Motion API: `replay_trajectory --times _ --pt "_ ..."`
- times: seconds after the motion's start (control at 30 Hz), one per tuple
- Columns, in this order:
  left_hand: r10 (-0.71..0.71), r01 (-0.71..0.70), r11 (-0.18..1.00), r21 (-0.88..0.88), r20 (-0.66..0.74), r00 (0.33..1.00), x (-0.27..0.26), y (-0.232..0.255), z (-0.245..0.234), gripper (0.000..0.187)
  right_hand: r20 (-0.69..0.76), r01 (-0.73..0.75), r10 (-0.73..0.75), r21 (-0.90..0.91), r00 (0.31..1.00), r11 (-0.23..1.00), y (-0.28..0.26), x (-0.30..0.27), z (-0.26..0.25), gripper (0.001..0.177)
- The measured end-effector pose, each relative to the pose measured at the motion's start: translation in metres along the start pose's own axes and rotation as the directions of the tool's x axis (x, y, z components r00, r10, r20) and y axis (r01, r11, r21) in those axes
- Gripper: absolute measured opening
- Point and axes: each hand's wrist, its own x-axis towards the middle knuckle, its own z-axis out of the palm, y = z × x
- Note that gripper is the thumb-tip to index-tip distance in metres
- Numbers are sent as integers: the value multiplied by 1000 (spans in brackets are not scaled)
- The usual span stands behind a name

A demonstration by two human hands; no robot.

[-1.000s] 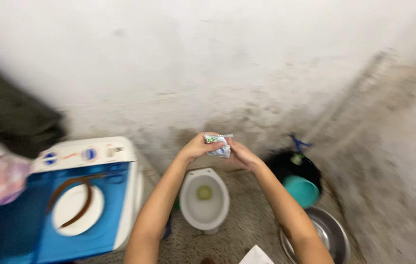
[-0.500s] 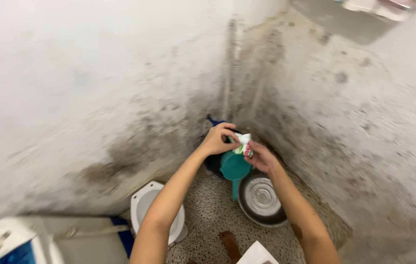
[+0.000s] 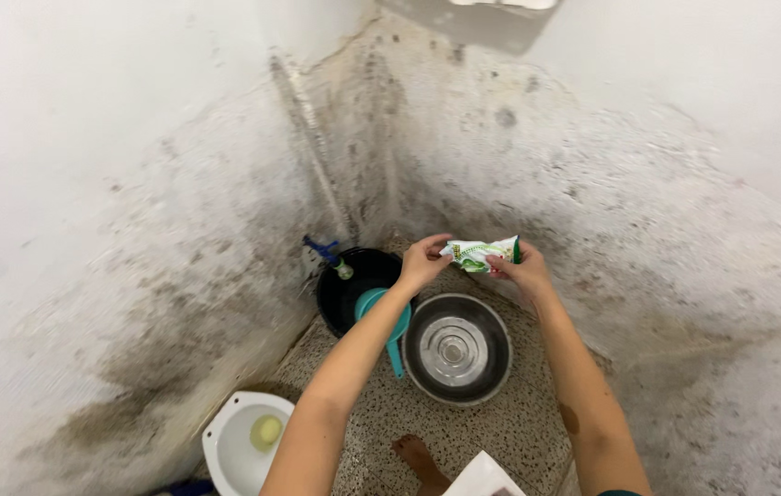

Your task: The person restocks a corner bathroom shelf by cutting open a sachet and placing it on the shelf, then rearranging bottles and soap packs. They then transfer water between buckets and scrub a wall section with a sponge.

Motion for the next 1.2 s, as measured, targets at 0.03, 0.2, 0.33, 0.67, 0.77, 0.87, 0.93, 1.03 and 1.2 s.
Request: replay_trajectory --times 0.03,0.2,0.33,0.67,0.77,0.87,0.93,1.03,1.2 --pt "-43 43 999 -2 4 999 5 -3 10 43 -20 -2 2 1 1000 1000 -1 -1 -8 33" --pt "-125 126 991 -53 23 992 22 -16 56 35 -94 7 -6 10 996 1000 -8 -11 -41 37" --pt "-168 167 986 21 48 985 32 -18 80 36 -136 26 -29 -24 990 999 -10 -17 -63 34" --pt "-141 135 988 75 85 986 44 -3 103 35 -201 -22 19 -12 979 1000 -32 -31 -78 38" --pt "-119 109 986 122 76 990 47 6 104 38 -218 -79 94 79 971 994 -29 -31 -78 43" --pt "-89 77 989 125 93 992 53 19 109 41 -275 -196 257 233 926 953 -13 -26 -82 52" --pt "-82 82 997 6 160 984 59 28 112 43 -187 -216 304 382 934 899 2 -20 -84 50" --pt "-89 158 964 -212 301 949 66 40 115 49 92 -239 233 623 968 745 25 -11 -86 45" --pt "17 50 982 -183 348 937 72 46 105 69 473 -500 172 763 864 411 23 1 -84 46"
